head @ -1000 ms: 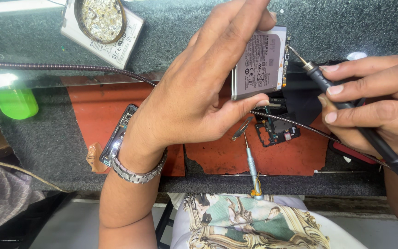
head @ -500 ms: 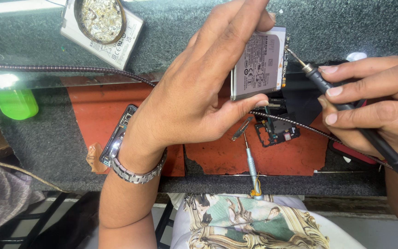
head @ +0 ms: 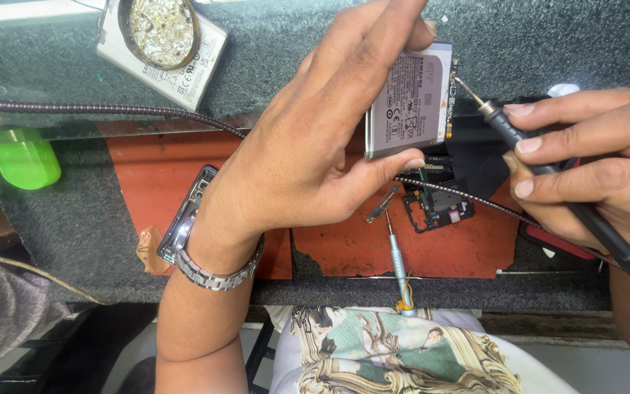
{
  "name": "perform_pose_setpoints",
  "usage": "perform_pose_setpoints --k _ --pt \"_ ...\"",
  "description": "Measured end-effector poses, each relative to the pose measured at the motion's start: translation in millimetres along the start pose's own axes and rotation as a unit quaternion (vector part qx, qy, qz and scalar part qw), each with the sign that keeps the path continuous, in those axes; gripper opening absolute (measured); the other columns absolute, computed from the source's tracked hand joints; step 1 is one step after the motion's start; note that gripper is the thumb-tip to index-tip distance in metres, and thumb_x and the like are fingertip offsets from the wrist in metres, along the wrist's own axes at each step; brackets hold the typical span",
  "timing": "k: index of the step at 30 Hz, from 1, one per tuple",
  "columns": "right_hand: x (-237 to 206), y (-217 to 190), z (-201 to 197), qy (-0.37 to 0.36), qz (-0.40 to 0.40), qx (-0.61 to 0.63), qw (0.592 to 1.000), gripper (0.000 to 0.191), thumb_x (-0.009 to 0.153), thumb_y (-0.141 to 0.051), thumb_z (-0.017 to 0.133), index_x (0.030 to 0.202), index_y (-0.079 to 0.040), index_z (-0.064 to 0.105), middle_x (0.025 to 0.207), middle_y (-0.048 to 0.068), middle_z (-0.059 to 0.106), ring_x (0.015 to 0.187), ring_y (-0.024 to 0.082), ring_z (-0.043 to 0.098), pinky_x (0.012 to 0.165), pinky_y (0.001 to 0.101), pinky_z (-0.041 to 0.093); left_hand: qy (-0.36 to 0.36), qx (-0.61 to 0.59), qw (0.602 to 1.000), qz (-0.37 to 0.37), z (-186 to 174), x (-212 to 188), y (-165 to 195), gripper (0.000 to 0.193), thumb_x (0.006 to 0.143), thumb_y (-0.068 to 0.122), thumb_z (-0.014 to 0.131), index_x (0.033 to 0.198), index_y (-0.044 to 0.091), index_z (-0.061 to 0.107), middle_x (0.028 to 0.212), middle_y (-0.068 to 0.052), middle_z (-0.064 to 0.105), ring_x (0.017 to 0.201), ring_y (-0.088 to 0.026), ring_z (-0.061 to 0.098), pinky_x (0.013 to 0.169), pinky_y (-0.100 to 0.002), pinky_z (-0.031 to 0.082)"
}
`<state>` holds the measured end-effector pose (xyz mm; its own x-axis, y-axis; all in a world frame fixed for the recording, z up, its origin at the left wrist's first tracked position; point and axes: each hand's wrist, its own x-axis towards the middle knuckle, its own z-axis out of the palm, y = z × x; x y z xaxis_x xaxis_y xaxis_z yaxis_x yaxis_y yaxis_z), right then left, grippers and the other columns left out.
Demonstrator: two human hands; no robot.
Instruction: The person uses a soldering iron to apply solder to the connector contacts on a Samsung smartphone battery. They repeatedly dip the iron tip into a small container of solder paste and then touch the battery terminals. The battery is held in the left hand while the right hand manipulates the tool.
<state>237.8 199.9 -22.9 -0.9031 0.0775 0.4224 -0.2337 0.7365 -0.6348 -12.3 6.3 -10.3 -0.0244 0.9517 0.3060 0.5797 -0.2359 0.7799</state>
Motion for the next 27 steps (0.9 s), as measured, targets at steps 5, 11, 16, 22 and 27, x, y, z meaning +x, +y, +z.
perform_pose_setpoints --k 5,11,16,22,27 --pt "0.4 -2.4 0.0 0.006 0.008 0.01 1.0 0.028 0.072 0.006 0.083 0.086 -0.01 0.064 0.103 0.009 0.06 0.107 0.033 0.068 0.087 0.0383 0.061 0.001 0.001 1.0 0.001 0.1 0.4 -0.2 0.089 0.098 0.016 0.079 0.159 0.012 0.014 0.149 -0.01 0.045 0.138 -0.023 0.05 0.122 -0.031 0.042" --pt "0.0 -2.6 1.5 0.017 0.017 0.019 1.0 0.029 0.073 0.006 0.082 0.086 -0.012 0.064 0.103 0.008 0.061 0.108 0.033 0.068 0.089 0.0394 0.062 -0.001 -0.002 1.0 0.002 -0.5 0.2 0.1 0.089 0.099 0.016 0.079 0.159 0.012 0.014 0.149 -0.009 0.045 0.138 -0.022 0.051 0.122 -0.031 0.042" --pt "-0.6 -1.2 -0.9 0.008 0.015 0.024 1.0 0.03 0.074 0.008 0.084 0.086 -0.011 0.064 0.103 0.009 0.061 0.109 0.034 0.067 0.091 0.0406 0.062 -0.001 -0.003 1.0 0.002 -1.1 0.4 0.5 0.089 0.099 0.016 0.079 0.159 0.012 0.014 0.148 -0.009 0.045 0.138 -0.022 0.051 0.121 -0.031 0.043" --pt "-1.0 -0.4 0.1 0.008 0.015 0.033 0.999 0.031 0.075 0.008 0.085 0.088 -0.011 0.064 0.103 0.01 0.061 0.11 0.034 0.067 0.093 0.0418 0.063 0.0 -0.003 1.0 0.0 -0.7 -0.7 1.9 0.089 0.099 0.016 0.079 0.159 0.013 0.014 0.148 -0.009 0.045 0.137 -0.022 0.052 0.121 -0.03 0.043" --pt "0.1 -0.7 -2.0 0.0 0.012 0.028 1.0 0.03 0.074 0.007 0.084 0.087 -0.011 0.065 0.103 0.009 0.062 0.11 0.034 0.068 0.092 0.0417 0.062 -0.002 -0.008 1.0 0.001 -1.4 -0.3 1.9 0.088 0.099 0.017 0.079 0.159 0.013 0.013 0.147 -0.009 0.045 0.137 -0.021 0.052 0.121 -0.03 0.043"
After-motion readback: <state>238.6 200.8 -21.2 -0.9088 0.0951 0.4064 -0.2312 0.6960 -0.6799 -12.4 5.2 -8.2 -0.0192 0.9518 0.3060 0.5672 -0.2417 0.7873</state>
